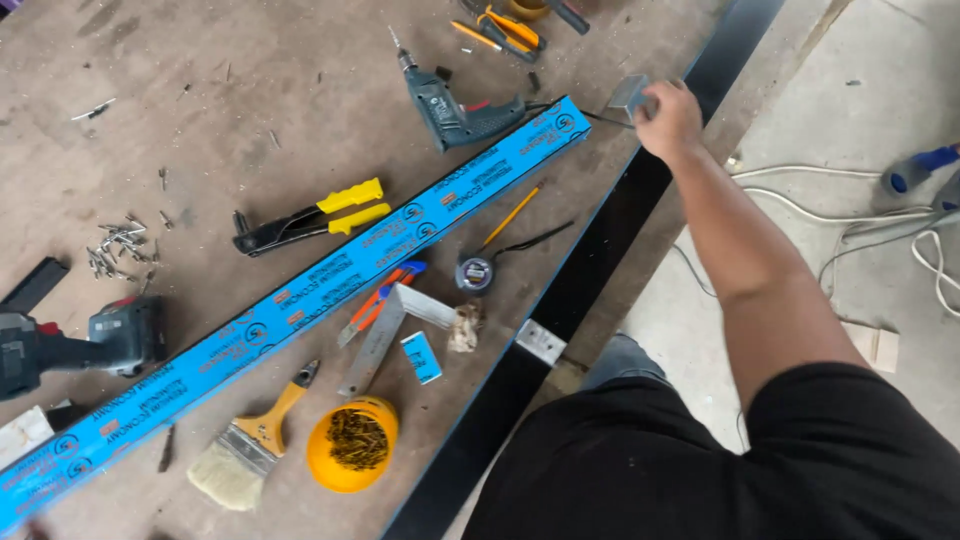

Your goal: The person uses a power drill and a manual staple gun to attach metal brackets to a long black metal beam on a workbench. They repeatedly switch between tools, position brackets, and secure them to the beam.

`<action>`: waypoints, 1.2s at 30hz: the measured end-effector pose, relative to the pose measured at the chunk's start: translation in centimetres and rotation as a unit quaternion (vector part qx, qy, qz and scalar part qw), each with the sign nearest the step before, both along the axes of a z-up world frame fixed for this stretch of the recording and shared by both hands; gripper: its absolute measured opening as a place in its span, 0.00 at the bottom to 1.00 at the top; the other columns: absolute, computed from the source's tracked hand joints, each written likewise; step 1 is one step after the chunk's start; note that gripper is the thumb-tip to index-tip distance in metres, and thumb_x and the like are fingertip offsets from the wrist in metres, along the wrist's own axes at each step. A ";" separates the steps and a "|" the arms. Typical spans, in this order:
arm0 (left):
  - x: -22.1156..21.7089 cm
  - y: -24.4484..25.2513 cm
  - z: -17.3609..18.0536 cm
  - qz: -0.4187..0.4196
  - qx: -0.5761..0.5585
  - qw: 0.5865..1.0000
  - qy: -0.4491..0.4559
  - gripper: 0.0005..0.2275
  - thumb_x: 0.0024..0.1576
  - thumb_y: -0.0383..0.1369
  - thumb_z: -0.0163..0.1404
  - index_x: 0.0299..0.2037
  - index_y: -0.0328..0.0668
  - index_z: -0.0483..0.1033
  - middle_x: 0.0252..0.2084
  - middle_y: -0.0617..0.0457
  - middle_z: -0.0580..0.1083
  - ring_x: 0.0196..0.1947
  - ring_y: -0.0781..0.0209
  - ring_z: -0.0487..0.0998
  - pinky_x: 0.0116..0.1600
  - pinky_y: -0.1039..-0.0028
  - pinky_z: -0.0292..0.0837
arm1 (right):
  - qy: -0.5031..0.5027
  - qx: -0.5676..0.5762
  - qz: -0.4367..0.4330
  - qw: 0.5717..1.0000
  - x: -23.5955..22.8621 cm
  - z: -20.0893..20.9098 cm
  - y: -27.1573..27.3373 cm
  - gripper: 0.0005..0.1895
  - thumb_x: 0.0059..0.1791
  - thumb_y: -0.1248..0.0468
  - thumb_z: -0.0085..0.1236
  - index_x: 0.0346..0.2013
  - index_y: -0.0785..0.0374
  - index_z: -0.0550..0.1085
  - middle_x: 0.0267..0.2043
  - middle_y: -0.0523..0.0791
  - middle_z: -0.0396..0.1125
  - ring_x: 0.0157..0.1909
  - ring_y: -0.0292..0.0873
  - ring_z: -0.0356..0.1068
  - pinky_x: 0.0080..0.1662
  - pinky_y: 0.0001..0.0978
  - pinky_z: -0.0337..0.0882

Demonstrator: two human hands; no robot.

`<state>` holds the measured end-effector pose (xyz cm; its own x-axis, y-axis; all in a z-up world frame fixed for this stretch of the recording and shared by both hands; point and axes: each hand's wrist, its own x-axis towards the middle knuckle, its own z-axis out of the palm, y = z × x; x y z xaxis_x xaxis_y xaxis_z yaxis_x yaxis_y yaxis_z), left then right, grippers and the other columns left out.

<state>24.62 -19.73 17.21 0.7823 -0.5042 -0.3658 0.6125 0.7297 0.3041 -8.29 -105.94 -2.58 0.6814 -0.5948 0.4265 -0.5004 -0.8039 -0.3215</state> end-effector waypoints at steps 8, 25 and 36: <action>-22.2 -28.7 -3.9 -0.028 0.035 0.994 -0.097 0.14 0.58 0.32 0.52 0.54 0.47 0.75 0.54 0.45 0.73 0.55 0.39 0.71 0.58 0.59 0.71 | 0.286 0.256 -0.016 0.923 7.1 1.1 -5.1 0.49 0.39 0.46 0.74 0.69 0.49 0.61 0.72 0.55 0.49 0.71 0.61 0.53 0.66 0.49 0.60; -26.9 -66.2 -13.7 0.064 0.059 0.995 -0.054 0.31 0.60 0.55 0.48 0.72 0.56 0.58 0.65 0.38 0.69 0.60 0.40 0.74 0.65 0.49 0.70 | 0.068 0.241 0.377 0.892 -0.1 14.6 7.1 0.46 0.41 0.35 0.69 0.56 0.61 0.60 0.72 0.61 0.47 0.75 0.75 0.41 0.62 0.87 0.48; -31.1 -67.4 -11.6 -0.115 0.137 0.982 0.060 0.35 0.58 0.62 0.45 0.68 0.45 0.68 0.63 0.34 0.70 0.63 0.38 0.71 0.66 0.45 0.66 | 0.121 0.230 0.494 0.830 -1.9 7.9 4.9 0.36 0.52 0.61 0.58 0.68 0.63 0.50 0.78 0.61 0.37 0.74 0.68 0.49 0.63 0.79 0.53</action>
<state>-6.45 -87.13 5.63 0.6020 -0.5328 -0.5947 0.7951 0.4690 0.3845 -10.21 -101.00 5.31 0.9659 0.2431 0.0888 0.2351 -0.6807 -0.6938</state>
